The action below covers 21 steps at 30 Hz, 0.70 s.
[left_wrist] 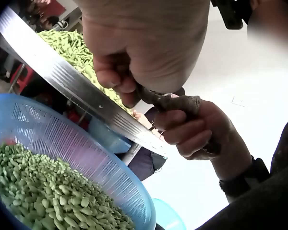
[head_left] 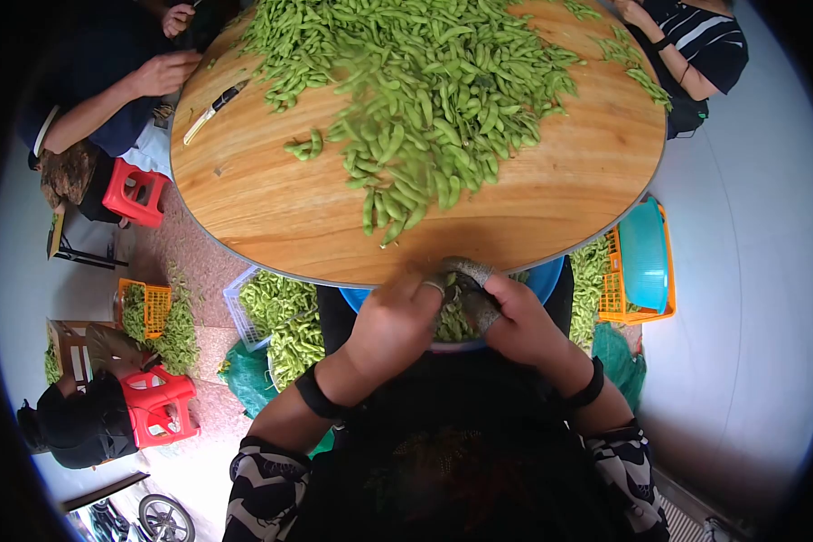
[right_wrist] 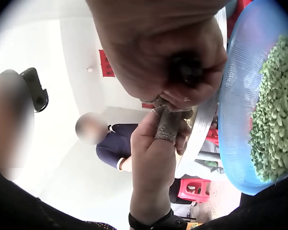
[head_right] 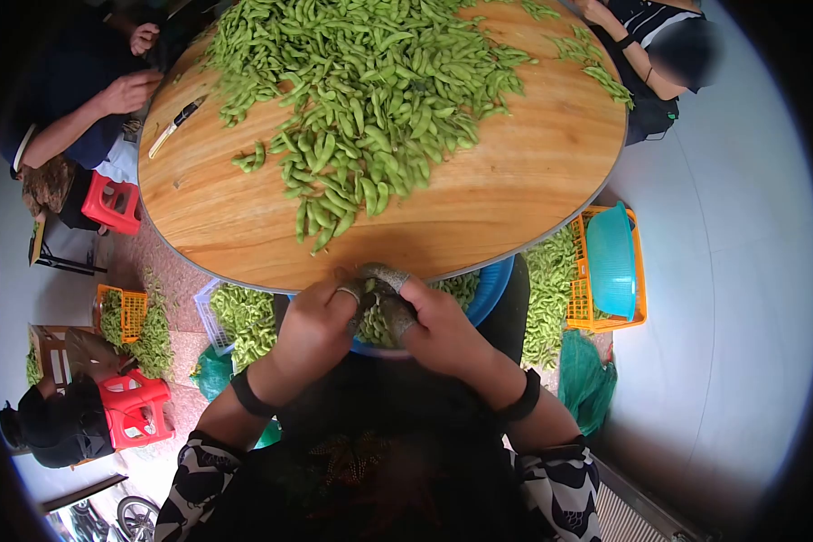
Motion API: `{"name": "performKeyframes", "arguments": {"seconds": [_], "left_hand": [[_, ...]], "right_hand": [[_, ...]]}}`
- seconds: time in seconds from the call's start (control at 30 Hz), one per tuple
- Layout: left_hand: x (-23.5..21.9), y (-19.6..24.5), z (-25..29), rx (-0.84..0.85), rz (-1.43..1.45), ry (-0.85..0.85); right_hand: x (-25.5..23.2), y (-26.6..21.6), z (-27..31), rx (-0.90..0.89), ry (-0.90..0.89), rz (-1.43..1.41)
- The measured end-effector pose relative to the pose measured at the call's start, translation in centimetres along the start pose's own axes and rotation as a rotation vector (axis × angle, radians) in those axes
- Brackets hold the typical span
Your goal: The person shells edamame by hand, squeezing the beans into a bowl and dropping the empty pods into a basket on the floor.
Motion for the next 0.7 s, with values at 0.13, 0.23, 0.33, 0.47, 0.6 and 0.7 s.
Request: {"name": "performKeyframes", "arguments": {"seconds": [0.13, 0.23, 0.33, 0.47, 0.6, 0.7], "left_hand": [[1.7, -2.0, 1.2, -0.539, 1.092, -0.235], [0.9, -2.1, 0.5, -0.311, 0.752, -0.153], [0.1, -1.3, -0.3, -0.154, 0.529, -0.097], [-1.2, 0.6, -0.6, 0.051, -0.174, -0.017], [0.3, 0.3, -0.3, -0.041, -0.218, -0.093], [1.0, -0.8, 0.1, -0.300, 0.708, -0.090]], "right_hand": [[1.1, 1.0, 0.8, 0.610, -0.128, -0.938], [1.6, 0.7, 1.0, 0.724, -0.132, -1.102], [1.5, 1.3, 1.2, 0.700, -0.082, -0.846], [1.1, 0.9, 1.0, 0.581, -0.063, -0.520], [0.9, 1.7, 1.1, 0.394, -0.024, -0.399], [0.7, 2.1, 1.9, 0.447, -0.027, -0.459]]}}
Point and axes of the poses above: each hand's wrist, its own z-axis away from the middle knuckle, its own x-axis out of the palm, y = z × x, the point moved 6 cm from there along -z, towards the middle knuckle, and after that the axes turned 6 degrees about -z, right-handed, at the moved point
